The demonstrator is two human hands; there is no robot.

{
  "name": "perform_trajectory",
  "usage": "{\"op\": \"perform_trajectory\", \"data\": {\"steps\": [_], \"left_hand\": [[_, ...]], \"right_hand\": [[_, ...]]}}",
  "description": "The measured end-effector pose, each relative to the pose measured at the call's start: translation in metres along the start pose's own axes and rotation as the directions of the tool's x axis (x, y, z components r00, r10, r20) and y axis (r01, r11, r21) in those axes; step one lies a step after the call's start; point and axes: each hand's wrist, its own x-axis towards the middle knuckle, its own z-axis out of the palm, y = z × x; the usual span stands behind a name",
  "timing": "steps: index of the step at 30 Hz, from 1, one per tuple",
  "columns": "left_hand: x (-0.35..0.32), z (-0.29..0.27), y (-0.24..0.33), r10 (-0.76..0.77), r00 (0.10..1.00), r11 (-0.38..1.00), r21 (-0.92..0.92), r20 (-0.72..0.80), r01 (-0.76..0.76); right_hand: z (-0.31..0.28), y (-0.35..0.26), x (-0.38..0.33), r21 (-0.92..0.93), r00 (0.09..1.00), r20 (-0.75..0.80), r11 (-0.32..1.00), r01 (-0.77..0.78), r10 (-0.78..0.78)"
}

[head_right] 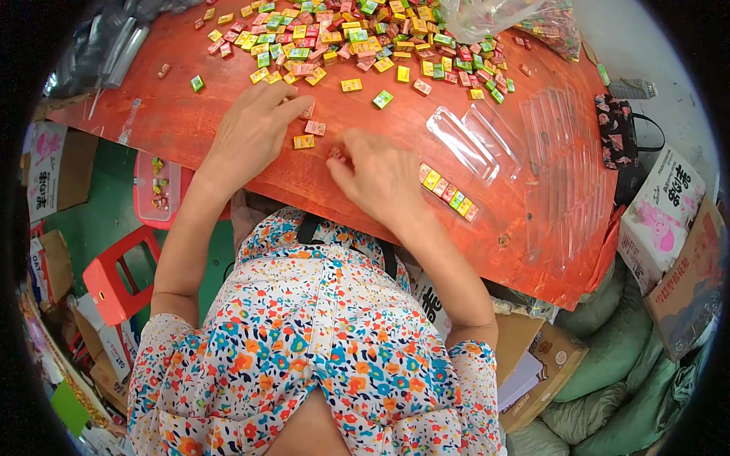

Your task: Sort small colorful rectangular items and arrange them into plastic trays, then pack the trays into a cardboard box.

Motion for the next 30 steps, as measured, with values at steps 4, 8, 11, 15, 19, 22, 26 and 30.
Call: {"op": "perform_trajectory", "data": {"steps": [4,8,11,15,19,22,26,30], "left_hand": [[-0.013,-0.008,0.014,-0.155,0.988,0.983,-0.103,0.003,0.154],[-0.017,-0.005,0.023,-0.241,0.968,0.964,-0.102,0.067,0.247],[-0.005,-0.001,0.016,-0.193,0.981,0.980,-0.035,0.031,0.194],[0.009,0.008,0.003,0.034,0.992,0.998,0.040,0.125,-0.039],[0.014,0.011,0.002,0.020,0.978,0.996,0.084,0.208,-0.039],[0.013,0.013,0.001,0.045,0.981,0.997,0.049,0.188,-0.055],[0.017,0.016,-0.004,0.062,0.987,0.998,-0.008,0.145,-0.062],[0.021,0.017,-0.009,-0.009,0.972,1.000,0.014,0.237,0.006]], "right_hand": [[0.004,0.005,0.005,-0.003,0.991,-0.017,0.991,0.130,-0.130],[0.007,0.023,0.041,-0.058,0.860,-0.004,0.859,0.509,-0.510],[0.007,0.022,0.046,-0.105,0.868,0.110,0.863,0.495,-0.484],[0.003,0.034,0.039,-0.150,0.890,0.052,0.877,0.456,-0.454],[-0.012,0.032,0.021,-0.150,0.916,0.094,0.904,0.399,-0.389],[-0.014,0.033,0.013,-0.150,0.924,0.089,0.912,0.383,-0.373],[-0.008,0.033,0.004,-0.097,0.927,0.060,0.922,0.375,-0.371],[-0.006,0.028,0.000,-0.084,0.932,0.066,0.929,0.361,-0.357]]}}
